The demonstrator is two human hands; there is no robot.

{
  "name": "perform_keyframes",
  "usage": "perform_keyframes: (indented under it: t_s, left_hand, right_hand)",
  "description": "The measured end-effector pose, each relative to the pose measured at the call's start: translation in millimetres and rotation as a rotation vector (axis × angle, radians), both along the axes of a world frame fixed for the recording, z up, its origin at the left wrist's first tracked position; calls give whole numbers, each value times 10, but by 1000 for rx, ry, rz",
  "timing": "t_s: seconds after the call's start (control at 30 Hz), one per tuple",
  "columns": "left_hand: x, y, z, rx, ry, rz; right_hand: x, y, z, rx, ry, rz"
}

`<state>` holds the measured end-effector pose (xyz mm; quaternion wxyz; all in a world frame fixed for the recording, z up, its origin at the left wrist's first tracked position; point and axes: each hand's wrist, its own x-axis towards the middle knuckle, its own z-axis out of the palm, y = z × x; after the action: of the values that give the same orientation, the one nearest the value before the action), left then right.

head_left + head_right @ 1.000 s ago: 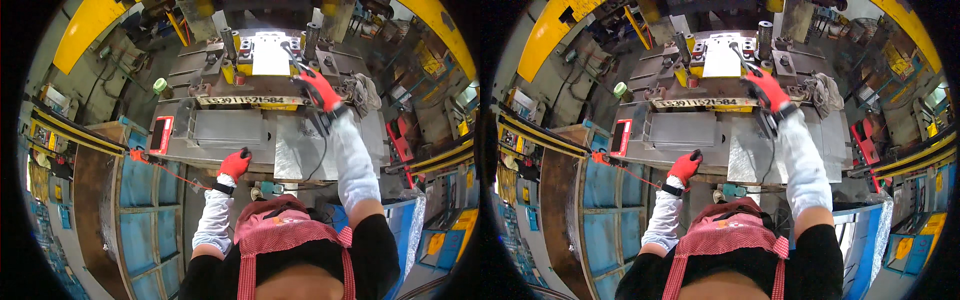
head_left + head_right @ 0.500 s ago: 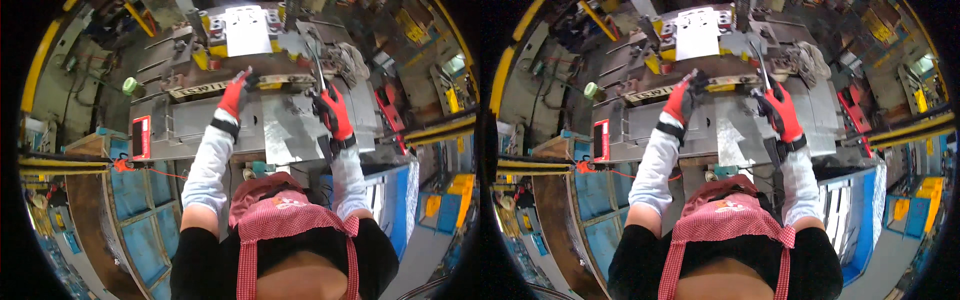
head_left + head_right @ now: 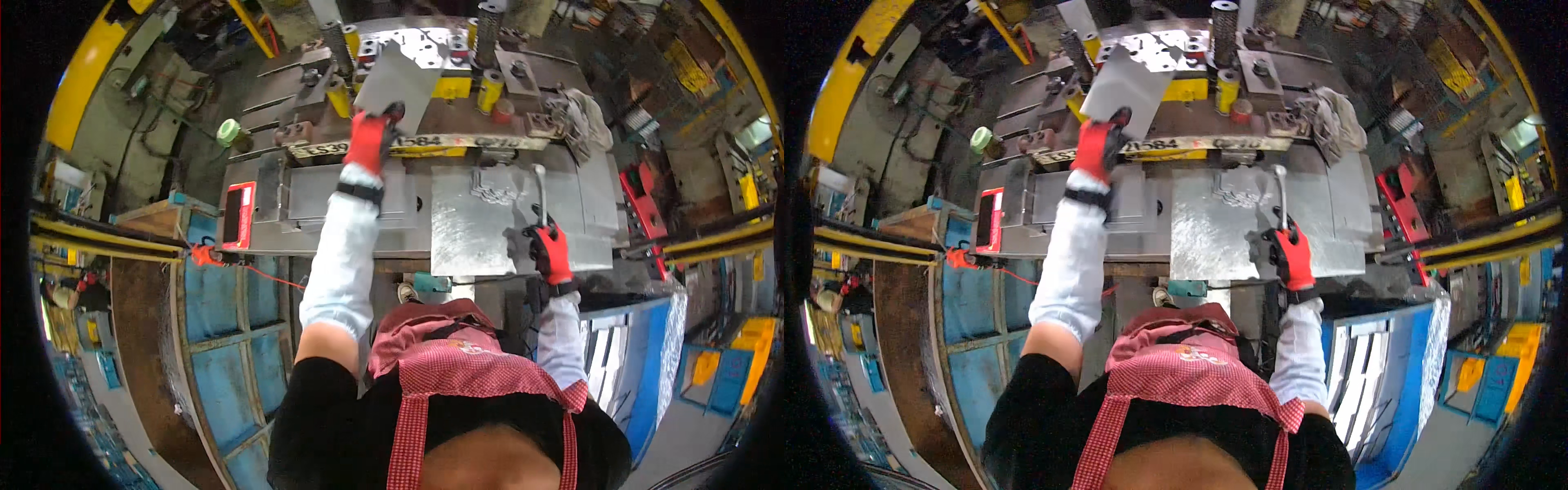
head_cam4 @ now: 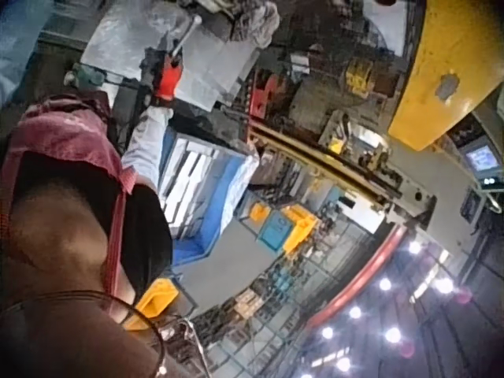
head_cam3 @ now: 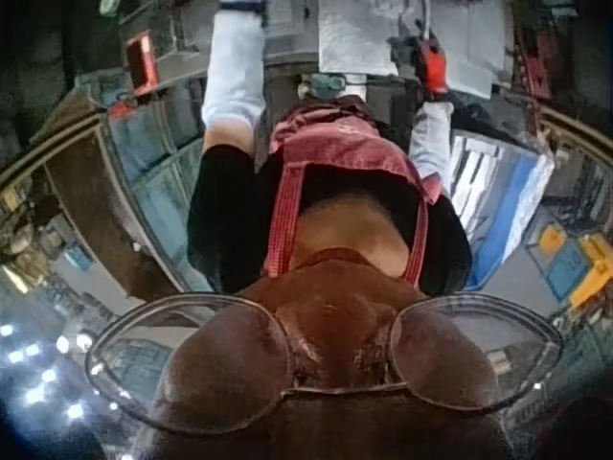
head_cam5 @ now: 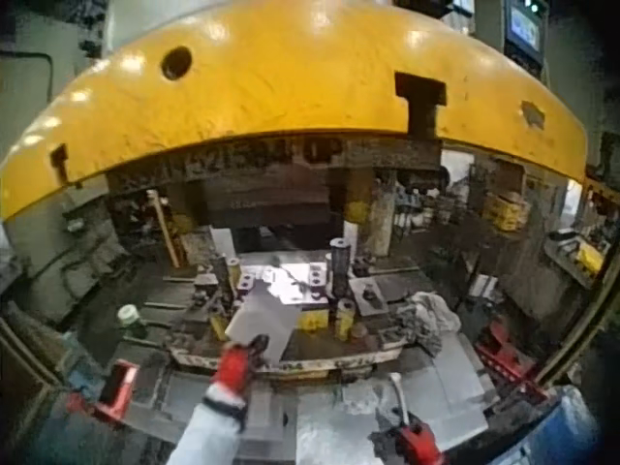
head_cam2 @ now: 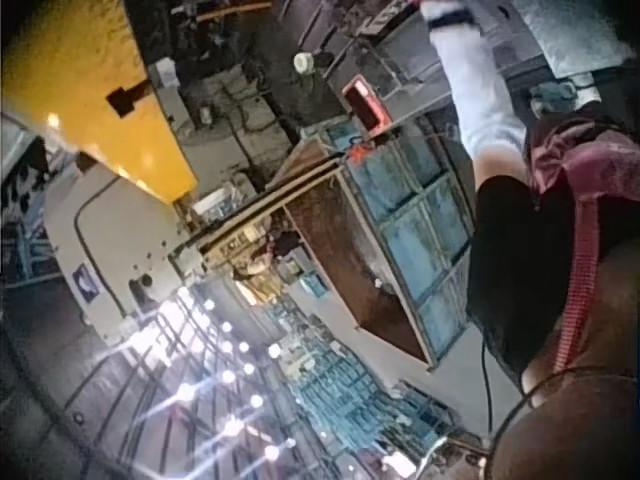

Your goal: Operating an industrial press machine to stamp metal sheets.

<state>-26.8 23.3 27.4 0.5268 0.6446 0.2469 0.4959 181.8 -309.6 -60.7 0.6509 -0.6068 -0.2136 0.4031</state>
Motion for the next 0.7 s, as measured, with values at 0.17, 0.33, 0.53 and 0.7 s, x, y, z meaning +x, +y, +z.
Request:
perform_keyframes:
  t_s: [0.17, 0.33, 0.53, 0.7]
  left_hand:
    - [-1001, -244, 734, 219, 305, 77]
    - [-837, -328, 1037, 310, 655, -455]
    - [-669, -135, 865, 99, 535, -613]
    - [-817, -91, 622, -599, -277, -747]
  right_hand:
    - [-173, -69, 764, 31, -306, 95]
    - [-446, 104, 1130, 51, -658, 413]
    - [-712, 339, 1079, 58, -282, 705]
    - [-504, 576, 1238, 104, 120, 558]
